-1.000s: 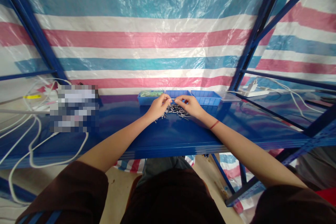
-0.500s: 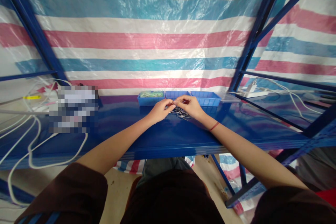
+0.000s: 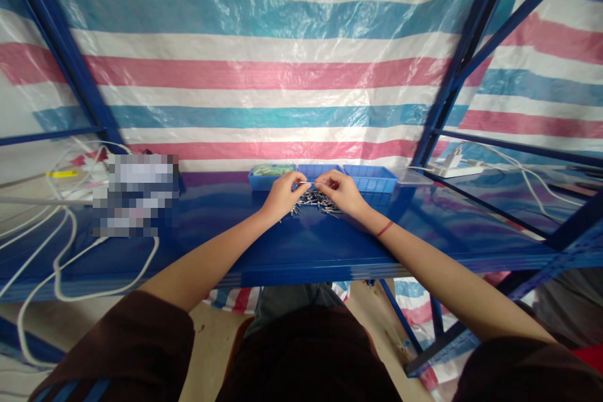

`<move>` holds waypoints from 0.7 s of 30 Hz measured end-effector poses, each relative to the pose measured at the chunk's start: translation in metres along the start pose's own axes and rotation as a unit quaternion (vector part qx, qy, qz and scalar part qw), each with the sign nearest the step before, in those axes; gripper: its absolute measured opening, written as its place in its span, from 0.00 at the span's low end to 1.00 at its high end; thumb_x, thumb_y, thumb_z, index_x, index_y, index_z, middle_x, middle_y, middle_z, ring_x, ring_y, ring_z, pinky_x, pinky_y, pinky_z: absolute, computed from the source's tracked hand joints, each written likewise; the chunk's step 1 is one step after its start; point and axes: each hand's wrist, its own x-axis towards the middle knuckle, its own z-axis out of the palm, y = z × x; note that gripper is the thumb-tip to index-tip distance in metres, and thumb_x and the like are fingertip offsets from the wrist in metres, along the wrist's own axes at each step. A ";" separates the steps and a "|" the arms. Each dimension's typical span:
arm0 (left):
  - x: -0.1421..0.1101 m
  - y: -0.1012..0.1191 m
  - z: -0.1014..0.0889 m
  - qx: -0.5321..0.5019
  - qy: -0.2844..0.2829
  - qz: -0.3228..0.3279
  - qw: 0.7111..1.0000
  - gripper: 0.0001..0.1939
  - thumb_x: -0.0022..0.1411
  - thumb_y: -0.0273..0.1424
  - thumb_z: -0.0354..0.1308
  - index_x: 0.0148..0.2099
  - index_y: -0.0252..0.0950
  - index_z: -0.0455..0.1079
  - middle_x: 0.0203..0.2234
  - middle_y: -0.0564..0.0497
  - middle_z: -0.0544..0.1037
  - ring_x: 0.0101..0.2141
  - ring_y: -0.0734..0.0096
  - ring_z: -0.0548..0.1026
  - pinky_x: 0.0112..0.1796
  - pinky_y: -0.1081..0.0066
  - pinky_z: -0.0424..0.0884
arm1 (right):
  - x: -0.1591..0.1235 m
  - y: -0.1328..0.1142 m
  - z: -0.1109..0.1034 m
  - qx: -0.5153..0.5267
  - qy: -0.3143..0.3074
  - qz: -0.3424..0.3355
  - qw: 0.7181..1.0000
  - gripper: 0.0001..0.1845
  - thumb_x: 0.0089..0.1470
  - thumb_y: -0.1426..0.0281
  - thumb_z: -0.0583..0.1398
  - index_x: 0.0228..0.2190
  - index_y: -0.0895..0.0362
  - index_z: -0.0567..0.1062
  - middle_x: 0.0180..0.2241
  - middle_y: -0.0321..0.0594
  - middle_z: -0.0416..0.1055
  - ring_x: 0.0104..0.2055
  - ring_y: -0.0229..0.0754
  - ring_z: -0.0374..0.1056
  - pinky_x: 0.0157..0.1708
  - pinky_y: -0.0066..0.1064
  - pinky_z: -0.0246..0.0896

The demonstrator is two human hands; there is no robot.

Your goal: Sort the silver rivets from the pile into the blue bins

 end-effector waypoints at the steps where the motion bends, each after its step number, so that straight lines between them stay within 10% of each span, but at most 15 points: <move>1: 0.000 0.002 0.000 -0.001 -0.005 0.003 1.000 0.07 0.58 0.35 0.56 0.36 0.36 0.67 0.32 0.51 0.75 0.36 0.69 0.73 0.38 0.70 0.69 | 0.000 -0.001 0.000 -0.008 -0.005 -0.003 1.000 0.10 0.51 0.63 0.59 0.29 0.58 0.74 0.31 0.41 0.71 0.31 0.38 0.65 0.31 0.31 0.60; 9: -0.001 0.006 0.001 0.013 -0.032 0.016 0.999 0.13 0.58 0.37 0.56 0.43 0.35 0.67 0.36 0.49 0.75 0.37 0.69 0.73 0.40 0.69 0.69 | 0.002 0.005 0.006 0.074 -0.017 0.082 0.994 0.08 0.51 0.65 0.55 0.26 0.56 0.66 0.24 0.35 0.65 0.26 0.36 0.61 0.27 0.29 0.58; 14: -0.003 -0.001 0.001 0.094 -0.115 0.045 0.988 0.15 0.60 0.37 0.53 0.46 0.36 0.69 0.38 0.47 0.75 0.42 0.65 0.72 0.45 0.65 0.67 | 0.016 0.032 -0.018 0.069 0.156 0.319 0.932 0.06 0.52 0.69 0.53 0.25 0.56 0.65 0.18 0.33 0.61 0.22 0.35 0.59 0.22 0.27 0.53; 21: -0.005 -0.006 0.000 0.199 -0.226 0.012 0.953 0.15 0.60 0.40 0.51 0.45 0.43 0.73 0.44 0.49 0.74 0.47 0.58 0.68 0.46 0.61 0.64 | 0.024 0.058 -0.055 -0.107 0.247 0.305 0.914 0.08 0.49 0.69 0.54 0.31 0.59 0.70 0.29 0.42 0.69 0.31 0.41 0.63 0.33 0.33 0.57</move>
